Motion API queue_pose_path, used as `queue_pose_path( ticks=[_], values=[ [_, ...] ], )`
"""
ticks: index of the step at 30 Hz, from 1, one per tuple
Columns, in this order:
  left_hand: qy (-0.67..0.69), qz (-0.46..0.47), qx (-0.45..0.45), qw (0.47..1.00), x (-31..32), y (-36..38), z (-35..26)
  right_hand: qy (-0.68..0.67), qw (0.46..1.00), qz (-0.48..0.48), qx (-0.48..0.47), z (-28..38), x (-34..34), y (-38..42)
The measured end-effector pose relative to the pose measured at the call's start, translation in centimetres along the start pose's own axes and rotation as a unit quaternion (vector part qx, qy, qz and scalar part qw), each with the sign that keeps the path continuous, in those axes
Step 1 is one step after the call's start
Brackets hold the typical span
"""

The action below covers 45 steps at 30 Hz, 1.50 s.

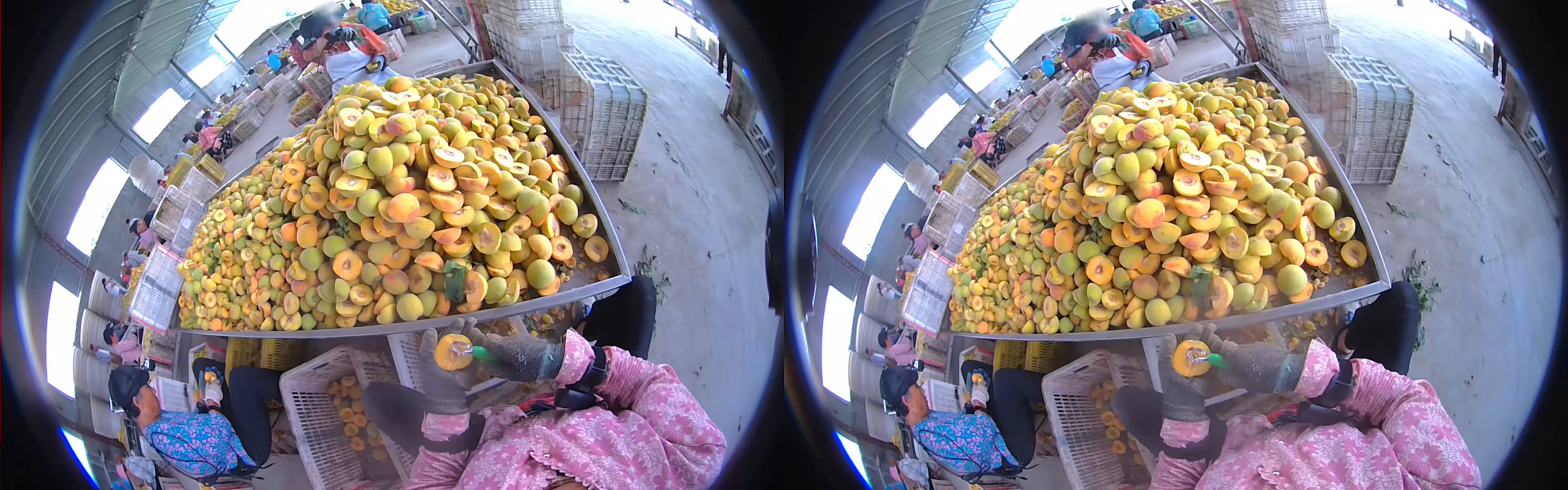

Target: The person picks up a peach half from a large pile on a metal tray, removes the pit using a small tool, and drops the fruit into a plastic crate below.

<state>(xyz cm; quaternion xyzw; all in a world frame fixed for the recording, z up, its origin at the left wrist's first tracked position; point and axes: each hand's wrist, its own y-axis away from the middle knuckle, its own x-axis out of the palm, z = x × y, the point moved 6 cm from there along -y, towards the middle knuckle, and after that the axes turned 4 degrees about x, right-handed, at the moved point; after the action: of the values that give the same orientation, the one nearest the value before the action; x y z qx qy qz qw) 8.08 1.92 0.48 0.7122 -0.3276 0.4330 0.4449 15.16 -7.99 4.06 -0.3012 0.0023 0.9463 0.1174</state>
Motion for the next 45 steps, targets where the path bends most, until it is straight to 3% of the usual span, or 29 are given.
queue_pose_path(
  ticks=[5, 7, 11, 13, 14, 15, 16, 18, 20, 22, 25, 26, 28, 31, 32, 34, 38, 40, 45],
  values=[
    [-0.05, 0.023, 0.032, 0.998, -0.3, -0.1, 0.6, 0.046, 0.998, 0.025, 0.026, 1.7, -1.1, 0.3],
    [-0.058, 0.026, 0.039, 0.997, -0.7, -0.3, 0.6, 0.127, 0.992, -0.007, -0.012, 1.6, -0.9, 0.4],
    [-0.028, 0.015, 0.02, 0.999, -1.2, -0.4, 0.9, 0.021, 0.999, 0.018, 0.04, -5.4, 4.3, -0.2],
    [-0.034, 0.0, 0.021, 0.999, -1.5, -0.4, 1.1, 0.146, 0.989, -0.02, -0.019, -6.0, 5.1, 0.0],
    [-0.139, 0.003, 0.071, 0.988, -1.5, -0.4, 0.8, 0.146, 0.989, -0.019, -0.019, -4.9, 4.5, 0.0],
    [-0.242, 0.006, 0.12, 0.963, -1.4, -0.3, 0.4, 0.162, 0.985, 0.04, 0.039, -3.7, 3.8, -0.2],
    [-0.242, 0.006, 0.119, 0.963, -1.7, -0.3, 0.3, 0.177, 0.975, 0.098, 0.096, -3.4, 3.7, -0.1],
    [-0.282, 0.014, 0.094, 0.955, -1.8, -0.1, 0.2, 0.198, 0.976, 0.067, 0.063, -3.9, 4.5, -0.1],
    [-0.241, 0.004, 0.063, 0.968, -2.1, -0.1, 0.1, 0.218, 0.975, 0.037, 0.028, -4.3, 4.8, 0.3],
    [-0.2, -0.007, 0.032, 0.979, -1.9, 0.4, 0.2, 0.259, 0.952, 0.13, 0.1, -0.7, 2.4, 0.5],
    [-0.304, 0.071, 0.066, 0.948, -0.8, 0.6, -0.1, 0.304, 0.936, 0.177, 0.032, -4.6, 6.3, 0.8],
    [-0.269, 0.046, 0.043, 0.961, -1.5, 0.3, -0.1, 0.303, 0.936, 0.177, 0.033, -6.2, 7.4, 0.9],
    [-0.232, 0.019, 0.019, 0.972, -2.3, -0.1, -0.1, 0.21, 0.968, 0.126, -0.063, -5.9, 8.2, 0.8],
    [-0.186, -0.001, -0.02, 0.982, -3.0, -0.4, 0.1, 0.091, 0.986, 0.137, -0.011, -0.2, 4.2, 0.6],
    [-0.198, -0.017, -0.023, 0.98, -3.4, -0.4, 0.2, 0.091, 0.986, 0.137, -0.011, -2.0, 5.8, 0.5],
    [-0.21, -0.033, -0.026, 0.977, -3.7, -0.4, 0.2, 0.187, 0.957, 0.166, 0.146, -9.1, 10.5, 0.7],
    [-0.249, -0.033, -0.023, 0.968, -3.3, -0.1, 0.2, 0.232, 0.943, 0.216, 0.1, -2.0, 5.0, 0.8],
    [-0.258, -0.029, -0.018, 0.966, -3.2, 0.1, 0.3, -0.01, 0.961, 0.2, 0.192, 1.3, 2.7, 0.4],
    [-0.161, -0.047, -0.008, 0.986, -4.3, -0.1, 0.7, 0.079, 0.962, 0.256, 0.055, -2.5, 7.0, 0.2]
  ],
)
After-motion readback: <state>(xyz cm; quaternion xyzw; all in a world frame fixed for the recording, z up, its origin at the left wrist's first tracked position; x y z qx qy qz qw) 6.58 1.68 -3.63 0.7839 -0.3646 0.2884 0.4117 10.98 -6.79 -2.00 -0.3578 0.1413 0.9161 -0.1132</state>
